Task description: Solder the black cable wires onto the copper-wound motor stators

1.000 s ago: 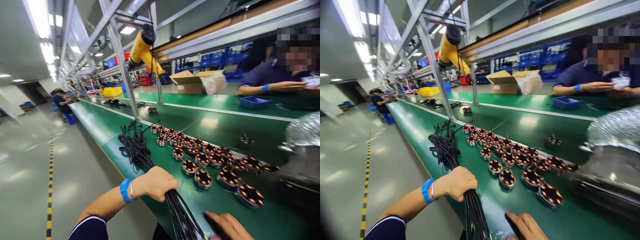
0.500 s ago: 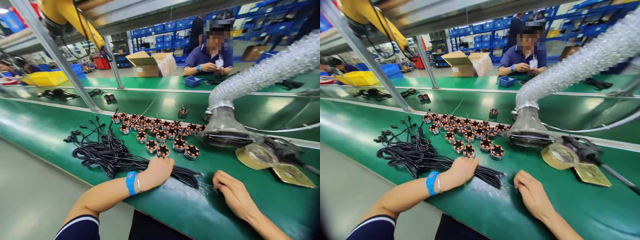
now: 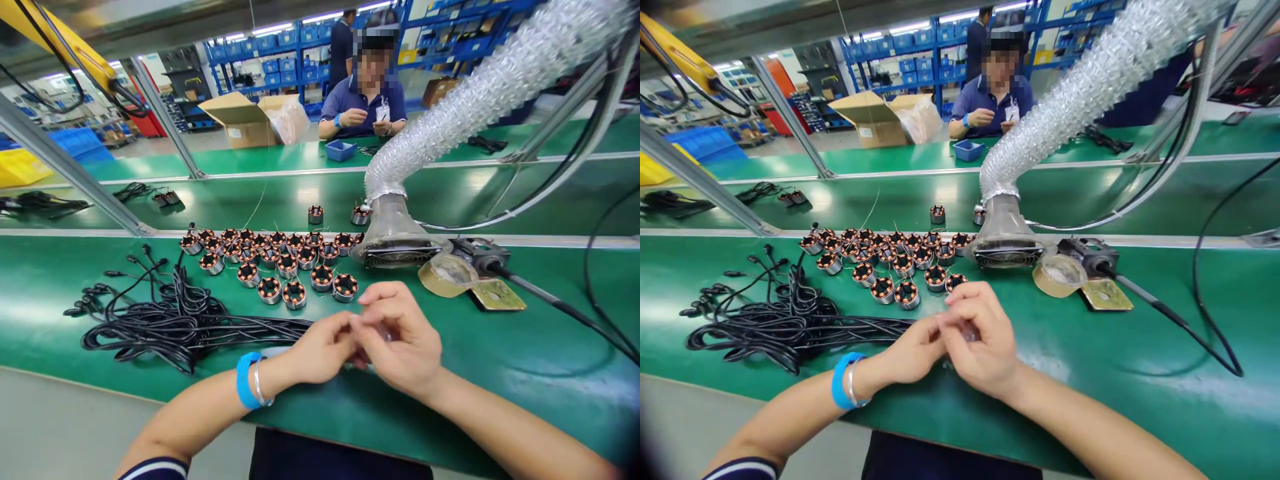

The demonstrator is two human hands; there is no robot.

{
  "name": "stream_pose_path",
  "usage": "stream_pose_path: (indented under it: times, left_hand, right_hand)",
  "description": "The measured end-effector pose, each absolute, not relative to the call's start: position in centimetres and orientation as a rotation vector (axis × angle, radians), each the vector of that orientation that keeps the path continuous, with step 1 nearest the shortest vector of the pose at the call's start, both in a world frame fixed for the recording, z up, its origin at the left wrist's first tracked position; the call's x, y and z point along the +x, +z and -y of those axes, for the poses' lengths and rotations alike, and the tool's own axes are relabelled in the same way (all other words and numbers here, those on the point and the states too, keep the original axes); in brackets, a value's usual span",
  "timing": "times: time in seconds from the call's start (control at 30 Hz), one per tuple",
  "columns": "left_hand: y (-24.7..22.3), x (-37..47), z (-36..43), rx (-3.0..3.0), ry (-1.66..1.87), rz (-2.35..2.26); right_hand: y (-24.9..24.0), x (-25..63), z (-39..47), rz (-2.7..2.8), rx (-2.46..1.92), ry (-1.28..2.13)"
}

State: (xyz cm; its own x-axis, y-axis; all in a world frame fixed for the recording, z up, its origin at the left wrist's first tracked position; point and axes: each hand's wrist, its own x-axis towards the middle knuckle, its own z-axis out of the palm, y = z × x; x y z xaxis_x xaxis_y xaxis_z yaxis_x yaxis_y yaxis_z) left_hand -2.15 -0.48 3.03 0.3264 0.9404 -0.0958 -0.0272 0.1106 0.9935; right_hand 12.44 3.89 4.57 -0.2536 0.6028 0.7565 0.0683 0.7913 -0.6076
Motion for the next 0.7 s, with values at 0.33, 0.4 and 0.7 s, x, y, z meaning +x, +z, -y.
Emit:
stream_pose_path:
  times: [0.33,0.4,0.7]
  left_hand:
    - [1.7,-4.1,0.0,1.271,1.73,-0.871]
    - [1.6,-5.0,-0.2,1.382,1.813,-1.033]
    - [0.5,-5.3,-0.6,1.176,1.34,-0.989]
  right_hand:
    - [2.2,9.7,-4.8,1.976,-0.656,0.843]
    - [2.3,8.9,-5.1,1.918,-0.625,1.111]
    - [7.7,6.3,-5.7,1.931,-0.121,0.598]
